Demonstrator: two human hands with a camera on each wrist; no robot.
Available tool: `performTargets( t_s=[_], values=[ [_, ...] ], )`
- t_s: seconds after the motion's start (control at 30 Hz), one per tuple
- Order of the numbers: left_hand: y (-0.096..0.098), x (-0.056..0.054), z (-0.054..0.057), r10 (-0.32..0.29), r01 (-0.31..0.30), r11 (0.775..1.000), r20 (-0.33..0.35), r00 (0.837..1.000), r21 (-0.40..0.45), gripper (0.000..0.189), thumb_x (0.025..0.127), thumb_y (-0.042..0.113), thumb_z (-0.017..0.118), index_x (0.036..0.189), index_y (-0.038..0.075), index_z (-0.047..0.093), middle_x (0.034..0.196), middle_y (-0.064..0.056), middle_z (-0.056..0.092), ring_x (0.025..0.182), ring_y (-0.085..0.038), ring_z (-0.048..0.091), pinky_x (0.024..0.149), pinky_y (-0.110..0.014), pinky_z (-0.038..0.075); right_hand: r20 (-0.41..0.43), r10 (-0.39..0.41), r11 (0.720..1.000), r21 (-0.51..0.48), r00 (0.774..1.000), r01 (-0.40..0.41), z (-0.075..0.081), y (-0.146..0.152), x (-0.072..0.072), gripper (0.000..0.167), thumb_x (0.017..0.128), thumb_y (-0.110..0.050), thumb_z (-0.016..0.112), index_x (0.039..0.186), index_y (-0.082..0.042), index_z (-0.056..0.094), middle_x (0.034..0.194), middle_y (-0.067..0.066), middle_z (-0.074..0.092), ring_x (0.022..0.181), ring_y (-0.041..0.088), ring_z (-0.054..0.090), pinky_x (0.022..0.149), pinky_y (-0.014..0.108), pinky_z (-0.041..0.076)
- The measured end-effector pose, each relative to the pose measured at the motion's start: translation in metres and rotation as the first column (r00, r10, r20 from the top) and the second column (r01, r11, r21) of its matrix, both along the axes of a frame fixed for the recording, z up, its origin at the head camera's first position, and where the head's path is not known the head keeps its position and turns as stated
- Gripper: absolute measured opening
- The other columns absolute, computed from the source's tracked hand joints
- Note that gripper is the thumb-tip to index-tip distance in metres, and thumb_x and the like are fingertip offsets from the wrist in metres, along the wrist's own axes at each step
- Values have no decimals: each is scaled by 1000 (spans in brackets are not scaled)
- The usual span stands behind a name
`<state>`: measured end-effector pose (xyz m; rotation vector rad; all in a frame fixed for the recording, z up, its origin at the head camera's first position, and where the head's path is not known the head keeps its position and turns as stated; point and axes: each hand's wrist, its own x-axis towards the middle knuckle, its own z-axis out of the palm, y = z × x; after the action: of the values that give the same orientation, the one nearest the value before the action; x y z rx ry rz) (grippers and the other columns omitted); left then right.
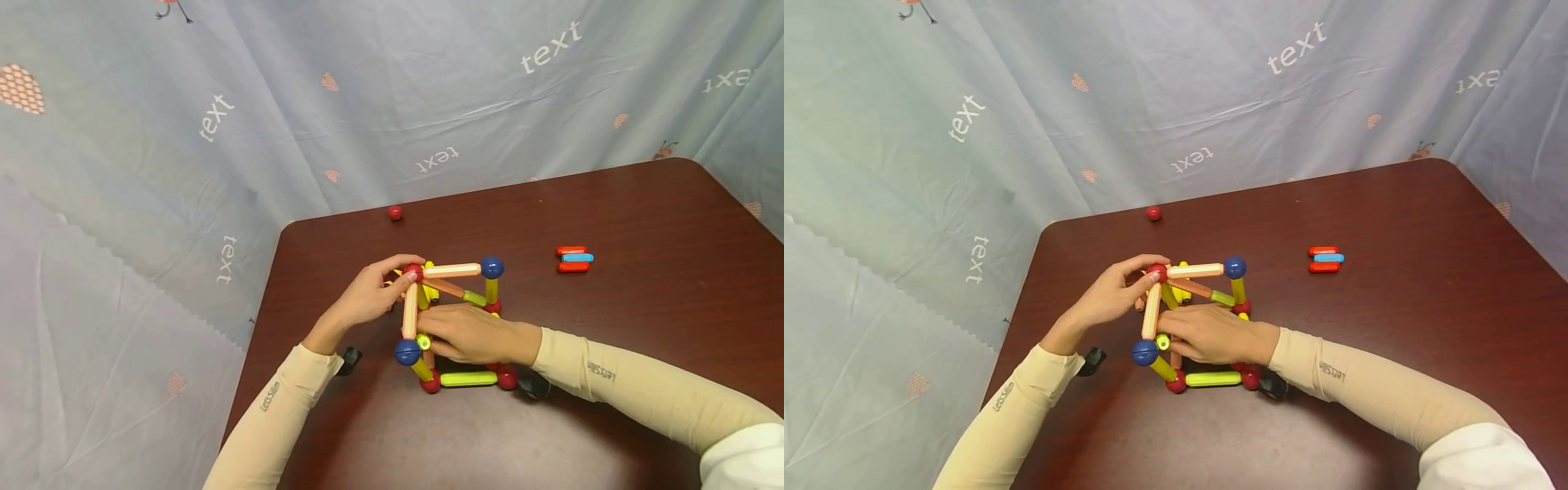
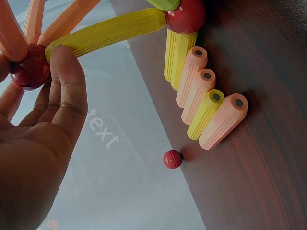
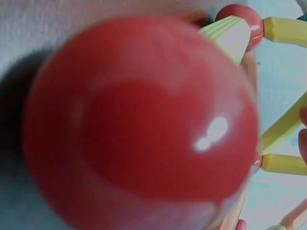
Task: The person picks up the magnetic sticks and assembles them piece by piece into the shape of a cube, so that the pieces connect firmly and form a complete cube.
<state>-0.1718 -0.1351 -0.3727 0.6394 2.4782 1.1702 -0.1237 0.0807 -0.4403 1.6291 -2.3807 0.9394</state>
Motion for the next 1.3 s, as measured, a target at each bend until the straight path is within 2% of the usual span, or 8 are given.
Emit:
performTargets(
  t_s=[0.2,0.43,0.63,0.77,0.87,1.0,1.13,1.3],
  values=[
    [0,-1,-1,-4,4,1000,-1,1000,0,32,104,32,60,135,32,62,108,-5,67,70,-24,59,58,-33,53,40,28,1000,11,999,-28,-4,-1,-4,12,106,-29,57,109,-17,57,83,-13,74,86,-2,64,81,18,52],
    [1,-2,0,-15,15,1000,14,1000,5,32,103,31,60,135,32,62,103,-5,66,70,-34,59,55,-31,52,-58,-5,1000,20,998,6,-7,0,-7,17,102,-24,64,115,-13,61,93,-8,66,90,7,66,89,23,55],
    [1,-4,1,-26,26,1000,1,1000,2,32,104,30,60,135,32,62,100,-6,64,66,-26,56,54,-29,50,-122,11,998,55,992,-4,-5,-1,-8,23,101,-22,65,121,-12,61,108,-4,66,98,9,68,94,23,55],
    [1,-4,0,-28,28,1000,6,1000,14,31,104,31,59,135,31,63,103,-6,66,76,-31,60,57,-29,50,-135,15,998,60,991,-7,-4,-1,-9,22,100,-22,65,120,-13,64,118,-4,67,105,9,68,97,22,54],
    [1,-4,-1,-25,25,999,5,1000,23,31,104,31,59,135,30,63,104,-7,66,80,-32,60,59,-30,50,-137,8,998,57,991,-1,-5,-2,-8,22,99,-21,66,120,-13,64,116,-5,67,103,7,68,94,22,55],
    [3,-2,-3,-20,20,1000,-20,1000,6,36,105,32,57,141,30,59,116,-5,67,84,-22,62,68,-30,52,-145,-8,999,45,989,15,-6,-2,-9,25,97,-20,68,121,-13,64,113,-5,69,100,7,68,92,24,57],
    [4,7,-1,4,-8,997,-55,998,-80,46,106,35,53,151,26,47,128,-6,63,89,-19,64,75,-32,55,-129,-16,999,38,992,21,-7,-2,-9,25,97,-21,68,120,-13,64,113,-5,70,101,6,69,93,24,56],
    [0,25,16,7,-14,950,-22,1000,-312,62,106,46,47,158,14,35,110,-6,66,91,-19,65,82,-37,56,-107,-36,997,57,994,42,-4,-2,-10,28,96,-22,70,123,-14,65,116,-5,70,105,7,69,94,24,57]
  ],
)
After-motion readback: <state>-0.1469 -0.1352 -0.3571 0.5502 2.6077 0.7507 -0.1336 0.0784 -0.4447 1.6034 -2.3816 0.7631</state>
